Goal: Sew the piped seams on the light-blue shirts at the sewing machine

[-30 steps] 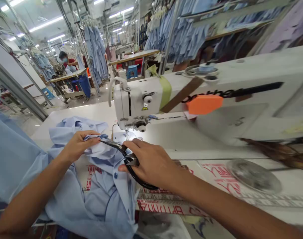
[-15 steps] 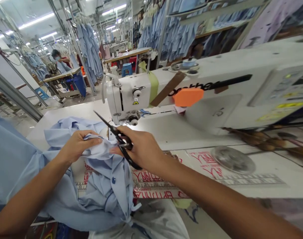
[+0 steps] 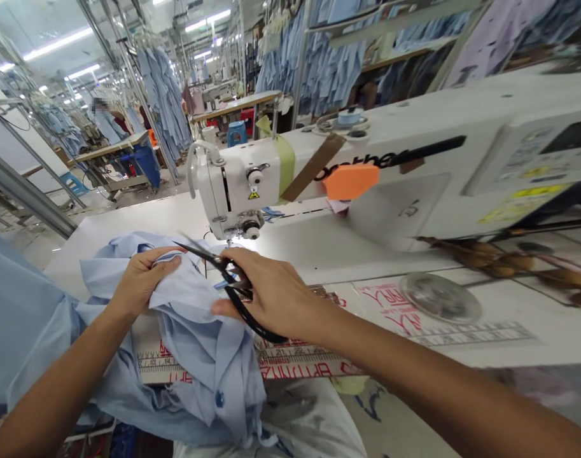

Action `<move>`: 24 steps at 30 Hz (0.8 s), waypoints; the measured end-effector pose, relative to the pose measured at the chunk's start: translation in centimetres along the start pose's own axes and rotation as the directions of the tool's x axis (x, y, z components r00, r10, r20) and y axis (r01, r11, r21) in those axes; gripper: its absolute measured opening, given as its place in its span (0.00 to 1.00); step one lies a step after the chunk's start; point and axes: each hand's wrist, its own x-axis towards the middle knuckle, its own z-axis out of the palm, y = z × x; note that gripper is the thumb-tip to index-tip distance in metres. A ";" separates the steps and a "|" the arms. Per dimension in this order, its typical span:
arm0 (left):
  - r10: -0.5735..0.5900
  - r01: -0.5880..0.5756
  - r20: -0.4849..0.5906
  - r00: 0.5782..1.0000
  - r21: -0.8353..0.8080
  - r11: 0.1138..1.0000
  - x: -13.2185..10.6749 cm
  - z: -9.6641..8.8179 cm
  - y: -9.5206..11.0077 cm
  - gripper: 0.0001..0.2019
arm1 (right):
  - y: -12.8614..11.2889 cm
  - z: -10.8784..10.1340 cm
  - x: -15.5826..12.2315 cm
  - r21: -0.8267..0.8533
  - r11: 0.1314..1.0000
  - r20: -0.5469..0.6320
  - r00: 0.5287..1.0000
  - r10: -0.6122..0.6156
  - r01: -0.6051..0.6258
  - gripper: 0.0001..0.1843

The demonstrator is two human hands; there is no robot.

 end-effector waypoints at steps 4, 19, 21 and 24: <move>0.022 -0.021 -0.012 1.000 0.037 0.999 0.1 0.5 0.0 0.12 | 0.8 -0.5 -0.5 -0.256 0.964 0.010 0.998 -0.068 0.068 0.37; -0.058 0.018 0.205 0.977 0.192 0.981 -0.5 1.1 0.6 0.12 | 0.9 -1.0 -0.7 -0.675 0.707 0.018 0.963 -0.268 0.210 0.12; -0.055 0.000 0.199 0.978 0.265 0.964 -0.5 1.3 0.9 0.15 | 1.4 -1.4 -1.5 -0.656 0.733 -0.010 0.968 -0.249 0.182 0.14; -0.175 0.080 0.303 0.937 0.301 0.950 -1.9 0.8 1.3 0.22 | 2.7 -1.4 -2.7 -0.552 0.829 -0.034 0.992 -0.123 0.084 0.18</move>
